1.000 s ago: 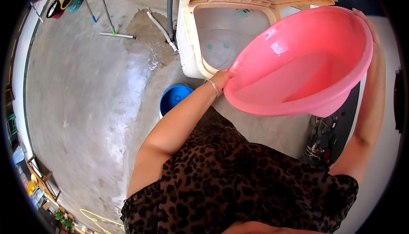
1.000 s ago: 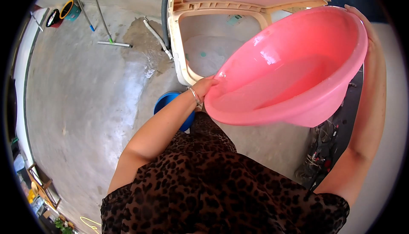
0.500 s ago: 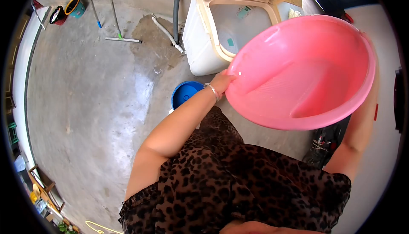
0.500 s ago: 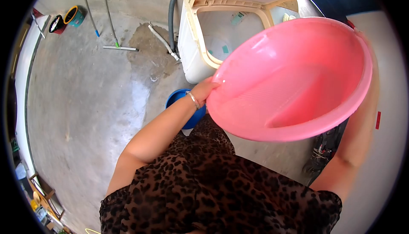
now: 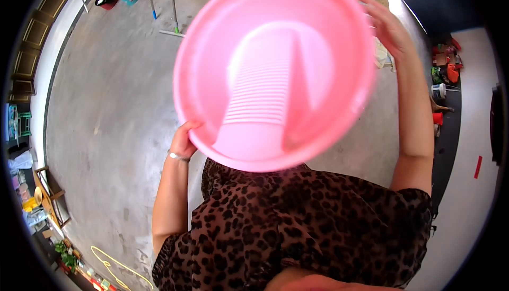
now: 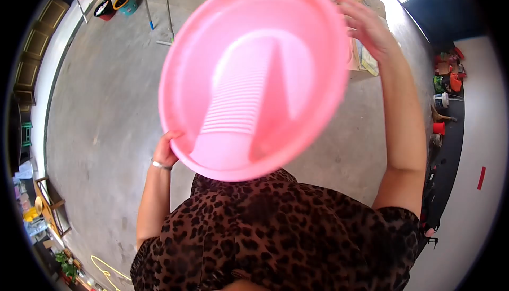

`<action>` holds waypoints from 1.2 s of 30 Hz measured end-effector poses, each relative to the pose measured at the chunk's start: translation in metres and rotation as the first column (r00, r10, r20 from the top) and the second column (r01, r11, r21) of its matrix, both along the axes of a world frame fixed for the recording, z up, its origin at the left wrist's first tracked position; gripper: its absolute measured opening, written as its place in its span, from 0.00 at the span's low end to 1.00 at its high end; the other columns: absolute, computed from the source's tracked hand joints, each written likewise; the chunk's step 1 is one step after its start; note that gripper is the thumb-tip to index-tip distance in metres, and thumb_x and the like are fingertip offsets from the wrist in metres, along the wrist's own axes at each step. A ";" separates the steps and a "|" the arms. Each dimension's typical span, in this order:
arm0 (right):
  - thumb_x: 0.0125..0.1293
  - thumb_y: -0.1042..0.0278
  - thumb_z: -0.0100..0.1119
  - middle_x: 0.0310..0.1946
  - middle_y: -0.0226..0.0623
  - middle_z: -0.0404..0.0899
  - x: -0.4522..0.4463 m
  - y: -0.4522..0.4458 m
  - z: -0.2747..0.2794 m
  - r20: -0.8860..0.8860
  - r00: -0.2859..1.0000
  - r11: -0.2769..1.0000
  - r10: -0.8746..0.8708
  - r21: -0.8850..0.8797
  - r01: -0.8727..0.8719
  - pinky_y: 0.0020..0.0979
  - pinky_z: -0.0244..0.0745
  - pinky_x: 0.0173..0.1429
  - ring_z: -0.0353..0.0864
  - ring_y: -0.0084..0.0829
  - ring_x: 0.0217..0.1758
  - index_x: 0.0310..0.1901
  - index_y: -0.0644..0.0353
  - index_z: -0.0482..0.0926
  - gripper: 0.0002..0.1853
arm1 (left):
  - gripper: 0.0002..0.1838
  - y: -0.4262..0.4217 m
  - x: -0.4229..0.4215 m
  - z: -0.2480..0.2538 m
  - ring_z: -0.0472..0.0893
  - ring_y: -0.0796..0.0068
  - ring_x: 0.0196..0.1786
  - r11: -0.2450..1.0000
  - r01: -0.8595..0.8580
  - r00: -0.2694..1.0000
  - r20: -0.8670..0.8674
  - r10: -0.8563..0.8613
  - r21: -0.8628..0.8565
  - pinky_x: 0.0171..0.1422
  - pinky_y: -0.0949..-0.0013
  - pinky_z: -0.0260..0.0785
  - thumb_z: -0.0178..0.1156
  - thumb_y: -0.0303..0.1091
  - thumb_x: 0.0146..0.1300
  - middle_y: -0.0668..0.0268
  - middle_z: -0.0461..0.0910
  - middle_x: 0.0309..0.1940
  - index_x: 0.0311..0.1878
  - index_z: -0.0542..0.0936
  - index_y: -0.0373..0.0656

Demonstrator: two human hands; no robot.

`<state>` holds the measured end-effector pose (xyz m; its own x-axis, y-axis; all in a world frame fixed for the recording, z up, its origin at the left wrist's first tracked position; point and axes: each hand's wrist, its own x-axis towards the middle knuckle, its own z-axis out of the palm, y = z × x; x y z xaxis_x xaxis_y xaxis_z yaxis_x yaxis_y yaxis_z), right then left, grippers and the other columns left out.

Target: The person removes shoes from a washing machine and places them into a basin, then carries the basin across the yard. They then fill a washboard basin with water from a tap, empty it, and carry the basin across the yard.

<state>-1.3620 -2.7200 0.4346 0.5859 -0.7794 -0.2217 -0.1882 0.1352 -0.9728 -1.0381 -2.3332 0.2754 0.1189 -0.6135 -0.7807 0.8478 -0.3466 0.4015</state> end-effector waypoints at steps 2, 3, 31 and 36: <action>0.61 0.58 0.53 0.41 0.26 0.74 0.011 -0.007 -0.027 -0.112 0.993 0.999 0.034 0.014 -0.033 0.12 0.66 0.32 0.72 0.15 0.33 0.57 0.58 0.66 0.24 | 0.23 0.030 0.002 0.007 0.74 0.59 0.49 0.979 -0.189 0.977 0.113 0.180 0.074 0.56 0.60 0.68 0.54 0.26 0.51 0.54 0.73 0.46 0.52 0.65 0.29; 0.60 0.57 0.54 0.38 0.24 0.74 0.014 -0.009 -0.044 -0.111 0.992 0.997 0.053 0.060 -0.047 0.13 0.65 0.31 0.70 0.13 0.31 0.56 0.58 0.67 0.24 | 0.21 0.044 0.002 0.010 0.73 0.61 0.49 0.965 -0.259 0.954 0.169 0.248 0.043 0.54 0.60 0.69 0.53 0.25 0.51 0.55 0.73 0.45 0.50 0.66 0.29; 0.61 0.60 0.52 0.24 0.31 0.76 0.046 0.038 -0.368 -0.700 0.539 0.882 0.468 0.333 -0.334 0.26 0.67 0.20 0.74 0.24 0.21 0.36 0.57 0.74 0.10 | 0.03 0.241 -0.167 -0.061 0.72 0.79 0.17 0.021 -0.986 0.067 0.277 0.958 0.168 0.18 0.79 0.65 0.54 0.30 0.51 0.72 0.72 0.17 0.26 0.70 0.46; 0.63 0.57 0.50 0.24 0.33 0.77 0.037 -0.015 -0.347 -0.761 0.287 0.807 0.581 0.497 -0.318 0.32 0.68 0.20 0.75 0.27 0.20 0.34 0.58 0.74 0.13 | 0.03 0.238 -0.168 -0.045 0.73 0.79 0.17 -0.063 -0.986 -0.017 0.282 0.959 0.154 0.19 0.80 0.66 0.54 0.31 0.51 0.74 0.72 0.16 0.26 0.70 0.47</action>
